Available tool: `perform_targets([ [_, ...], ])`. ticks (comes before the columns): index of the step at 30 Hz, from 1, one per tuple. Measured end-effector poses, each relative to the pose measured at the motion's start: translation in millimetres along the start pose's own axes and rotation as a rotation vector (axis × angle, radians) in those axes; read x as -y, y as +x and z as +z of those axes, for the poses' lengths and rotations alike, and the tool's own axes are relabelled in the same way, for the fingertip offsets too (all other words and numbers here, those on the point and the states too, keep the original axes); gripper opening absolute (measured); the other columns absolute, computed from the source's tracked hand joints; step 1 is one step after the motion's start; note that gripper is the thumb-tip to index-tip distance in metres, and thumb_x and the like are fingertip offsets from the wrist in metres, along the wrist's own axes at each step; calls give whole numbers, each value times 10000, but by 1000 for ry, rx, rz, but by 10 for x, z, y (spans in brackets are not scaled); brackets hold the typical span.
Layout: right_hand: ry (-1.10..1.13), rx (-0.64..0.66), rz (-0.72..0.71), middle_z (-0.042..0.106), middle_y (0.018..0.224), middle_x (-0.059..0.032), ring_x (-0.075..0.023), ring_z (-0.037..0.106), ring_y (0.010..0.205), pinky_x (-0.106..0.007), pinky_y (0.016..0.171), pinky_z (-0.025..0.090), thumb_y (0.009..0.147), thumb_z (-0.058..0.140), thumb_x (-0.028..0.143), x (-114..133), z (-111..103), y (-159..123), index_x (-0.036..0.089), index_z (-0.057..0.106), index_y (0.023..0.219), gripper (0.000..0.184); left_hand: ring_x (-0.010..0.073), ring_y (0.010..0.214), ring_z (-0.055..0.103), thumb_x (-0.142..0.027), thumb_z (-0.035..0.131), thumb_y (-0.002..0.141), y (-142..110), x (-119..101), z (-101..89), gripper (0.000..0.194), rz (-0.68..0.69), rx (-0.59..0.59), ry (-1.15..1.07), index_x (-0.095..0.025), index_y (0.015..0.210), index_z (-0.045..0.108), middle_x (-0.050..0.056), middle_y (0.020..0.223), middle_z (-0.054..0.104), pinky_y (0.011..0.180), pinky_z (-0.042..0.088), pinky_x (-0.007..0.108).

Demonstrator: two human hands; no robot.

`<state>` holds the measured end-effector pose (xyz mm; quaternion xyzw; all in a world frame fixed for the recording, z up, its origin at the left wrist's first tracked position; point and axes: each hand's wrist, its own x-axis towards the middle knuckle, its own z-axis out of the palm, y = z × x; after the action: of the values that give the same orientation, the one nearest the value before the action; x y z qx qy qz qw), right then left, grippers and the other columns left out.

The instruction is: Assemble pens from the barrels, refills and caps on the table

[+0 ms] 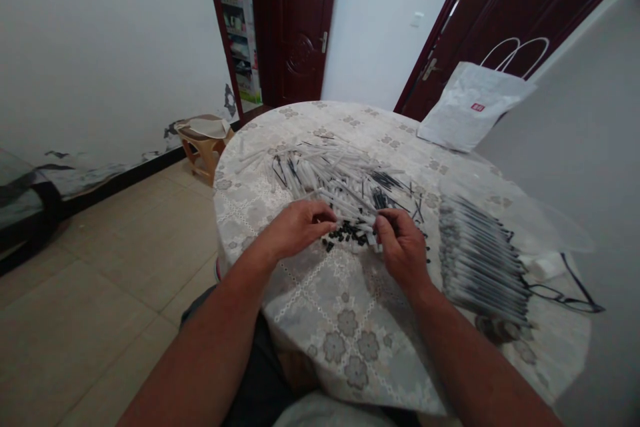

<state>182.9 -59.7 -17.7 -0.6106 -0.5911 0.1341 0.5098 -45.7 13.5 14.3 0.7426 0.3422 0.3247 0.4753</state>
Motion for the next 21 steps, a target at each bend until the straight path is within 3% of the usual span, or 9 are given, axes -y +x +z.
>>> perform_targets([
  [3,10,-19,1,695,845,-33,-191,630,743,-308,683,470,981,567,397,-43,-9,27,217,662,1063,220,173,697,615,-208,745,791,-52,80,-101,108,48,62,186,-244,880,794,28,777,725,691,442,265],
  [8,-27,-31,-22,695,849,-27,-181,629,731,-303,688,473,979,571,397,-38,-22,30,211,668,1075,231,206,785,626,-147,703,788,-16,212,-112,152,102,-90,411,-241,892,762,49,856,728,801,460,315],
  [11,-40,-46,-40,697,851,-20,-175,630,733,-296,693,476,971,580,390,-31,-24,29,208,672,1065,224,236,884,643,-147,650,835,41,246,-69,174,85,-94,617,-210,971,739,74,946,723,848,473,354],
  [16,-16,-62,-32,707,872,-21,-175,646,755,-292,704,487,971,578,385,-26,-20,44,214,667,1071,217,237,953,645,-198,612,902,59,217,145,183,145,-44,764,-189,1060,705,82,1012,690,858,492,350],
  [21,-7,-84,-49,700,857,-18,-173,653,752,-294,713,493,974,572,372,-9,-28,58,209,665,1073,212,215,944,643,-198,587,919,37,139,473,233,225,111,773,-242,1112,709,68,1032,668,805,497,309],
])
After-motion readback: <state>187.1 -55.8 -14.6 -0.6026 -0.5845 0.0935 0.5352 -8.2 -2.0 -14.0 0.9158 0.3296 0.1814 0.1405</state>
